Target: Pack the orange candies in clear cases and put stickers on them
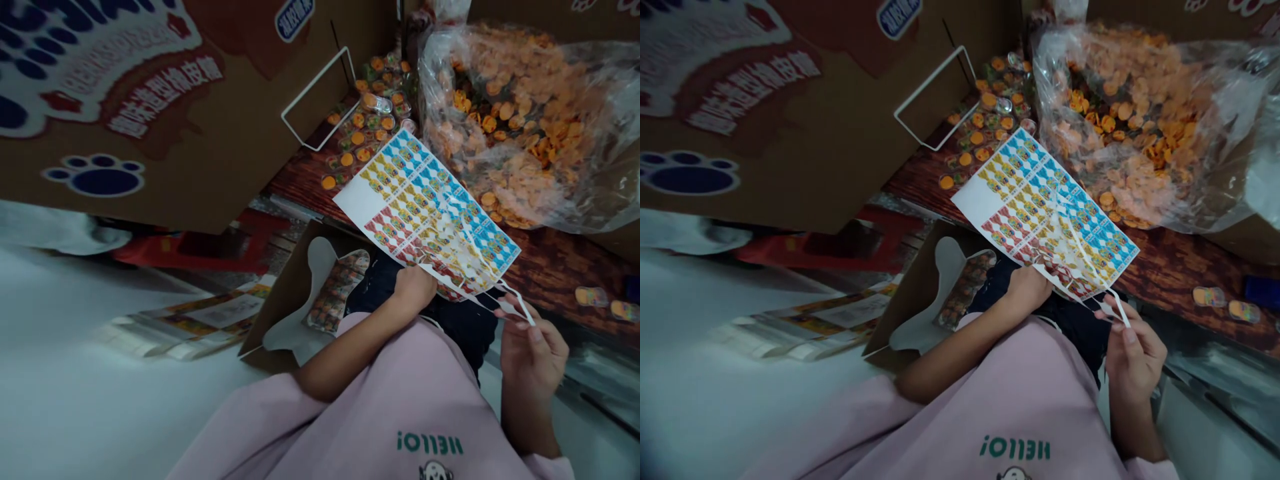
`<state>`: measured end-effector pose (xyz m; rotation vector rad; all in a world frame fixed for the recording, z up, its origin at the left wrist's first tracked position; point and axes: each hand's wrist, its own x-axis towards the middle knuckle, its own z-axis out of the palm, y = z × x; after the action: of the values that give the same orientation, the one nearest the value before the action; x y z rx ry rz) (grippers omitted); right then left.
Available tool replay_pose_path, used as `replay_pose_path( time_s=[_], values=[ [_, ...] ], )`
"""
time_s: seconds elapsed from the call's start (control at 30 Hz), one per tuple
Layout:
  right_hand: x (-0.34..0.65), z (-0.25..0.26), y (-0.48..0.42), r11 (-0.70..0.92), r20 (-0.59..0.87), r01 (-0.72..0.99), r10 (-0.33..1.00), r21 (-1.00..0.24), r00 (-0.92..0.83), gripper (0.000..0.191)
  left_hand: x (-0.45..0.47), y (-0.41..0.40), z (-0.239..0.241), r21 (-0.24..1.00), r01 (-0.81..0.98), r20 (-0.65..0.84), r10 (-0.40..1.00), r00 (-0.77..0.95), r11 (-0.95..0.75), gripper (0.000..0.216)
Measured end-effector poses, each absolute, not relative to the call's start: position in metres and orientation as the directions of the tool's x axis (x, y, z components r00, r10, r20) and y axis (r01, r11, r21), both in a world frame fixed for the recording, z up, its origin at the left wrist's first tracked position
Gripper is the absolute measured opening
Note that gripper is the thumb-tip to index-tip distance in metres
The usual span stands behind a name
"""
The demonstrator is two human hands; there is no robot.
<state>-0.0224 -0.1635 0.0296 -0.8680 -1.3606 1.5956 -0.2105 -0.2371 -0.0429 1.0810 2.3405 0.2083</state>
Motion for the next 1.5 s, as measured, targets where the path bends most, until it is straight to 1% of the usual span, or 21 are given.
replay_pose_path(
  time_s=[0.13,0.2,0.23,0.27,0.3,0.33,0.37,0.4,0.43,0.5,0.53,0.57,0.67,0.73,0.8,0.9,1.03,1.23,1.4,1.5],
  values=[
    [-0.019,0.027,-0.159,-0.082,-0.005,-0.178,0.919,-0.981,-0.395,0.012,-0.198,-0.242,-0.047,0.314,0.719,-0.383,0.776,-0.502,0.620,0.034],
    [-0.018,0.026,-0.157,-0.093,-0.016,-0.176,0.918,-0.980,-0.396,0.011,-0.188,-0.258,-0.050,0.338,0.774,-0.298,0.841,-0.452,0.536,0.033],
    [-0.017,0.025,-0.156,-0.096,-0.022,-0.171,0.920,-0.981,-0.391,0.010,-0.184,-0.269,-0.051,0.366,0.811,-0.214,0.889,-0.404,0.456,0.032],
    [-0.016,0.025,-0.155,-0.097,-0.027,-0.165,0.924,-0.981,-0.381,0.010,-0.182,-0.281,-0.053,0.398,0.849,-0.096,0.936,-0.339,0.348,0.029],
    [-0.015,0.024,-0.153,-0.096,-0.031,-0.162,0.929,-0.982,-0.368,0.010,-0.183,-0.293,-0.055,0.417,0.879,0.046,0.960,-0.276,0.233,0.025],
    [-0.013,0.023,-0.152,-0.096,-0.033,-0.161,0.935,-0.982,-0.353,0.010,-0.188,-0.302,-0.057,0.422,0.895,0.187,0.952,-0.243,0.146,0.022],
    [-0.012,0.022,-0.150,-0.094,-0.034,-0.163,0.941,-0.982,-0.337,0.010,-0.196,-0.308,-0.059,0.422,0.900,0.295,0.922,-0.253,0.112,0.022],
    [-0.010,0.021,-0.148,-0.091,-0.033,-0.168,0.947,-0.981,-0.320,0.010,-0.209,-0.311,-0.060,0.427,0.894,0.363,0.880,-0.307,0.135,0.024],
    [-0.008,0.020,-0.146,-0.088,-0.032,-0.174,0.952,-0.981,-0.304,0.009,-0.224,-0.309,-0.060,0.437,0.877,0.398,0.831,-0.388,0.200,0.026],
    [-0.005,0.019,-0.144,-0.073,-0.023,-0.184,0.965,-0.980,-0.262,0.009,-0.259,-0.295,-0.060,0.446,0.821,0.376,0.759,-0.532,0.356,0.026],
    [-0.003,0.018,-0.144,-0.065,-0.017,-0.188,0.970,-0.980,-0.243,0.008,-0.276,-0.285,-0.059,0.429,0.815,0.343,0.764,-0.547,0.391,0.028],
    [-0.001,0.018,-0.143,-0.058,-0.013,-0.192,0.974,-0.980,-0.225,0.008,-0.291,-0.275,-0.059,0.401,0.831,0.294,0.805,-0.515,0.385,0.034],
    [0.011,0.016,-0.141,-0.054,-0.017,-0.203,0.984,-0.978,-0.176,0.008,-0.320,-0.252,-0.060,0.323,0.909,0.121,0.941,-0.316,0.264,0.056],
    [0.023,0.014,-0.138,-0.079,-0.051,-0.210,0.990,-0.975,-0.134,0.008,-0.327,-0.245,-0.063,0.296,0.926,0.039,0.965,-0.259,0.236,0.060],
    [0.038,0.011,-0.133,-0.093,-0.079,-0.216,0.994,-0.972,-0.076,0.008,-0.327,-0.245,-0.067,0.276,0.928,0.004,0.965,-0.261,0.250,0.061],
    [0.054,0.010,-0.126,-0.103,-0.108,-0.199,0.994,-0.975,0.014,0.008,-0.325,-0.247,-0.071,0.258,0.932,0.005,0.964,-0.266,0.256,0.061],
    [0.059,0.019,-0.124,-0.144,-0.167,-0.170,0.977,-0.975,0.130,0.018,-0.326,-0.248,-0.071,0.249,0.936,0.020,0.964,-0.263,0.251,0.061],
    [0.067,0.036,-0.120,-0.195,-0.256,-0.243,0.933,-0.950,0.252,0.011,-0.326,-0.247,-0.072,0.266,0.930,0.031,0.962,-0.271,0.253,0.060],
    [0.083,0.042,-0.108,-0.186,-0.256,-0.221,0.899,-0.957,0.354,0.012,-0.325,-0.247,-0.072,0.296,0.920,0.052,0.958,-0.283,0.256,0.060],
    [0.088,0.045,-0.104,-0.189,-0.263,-0.227,0.893,-0.955,0.366,0.011,-0.325,-0.246,-0.072,0.303,0.918,0.057,0.957,-0.284,0.255,0.061]
  ],
)
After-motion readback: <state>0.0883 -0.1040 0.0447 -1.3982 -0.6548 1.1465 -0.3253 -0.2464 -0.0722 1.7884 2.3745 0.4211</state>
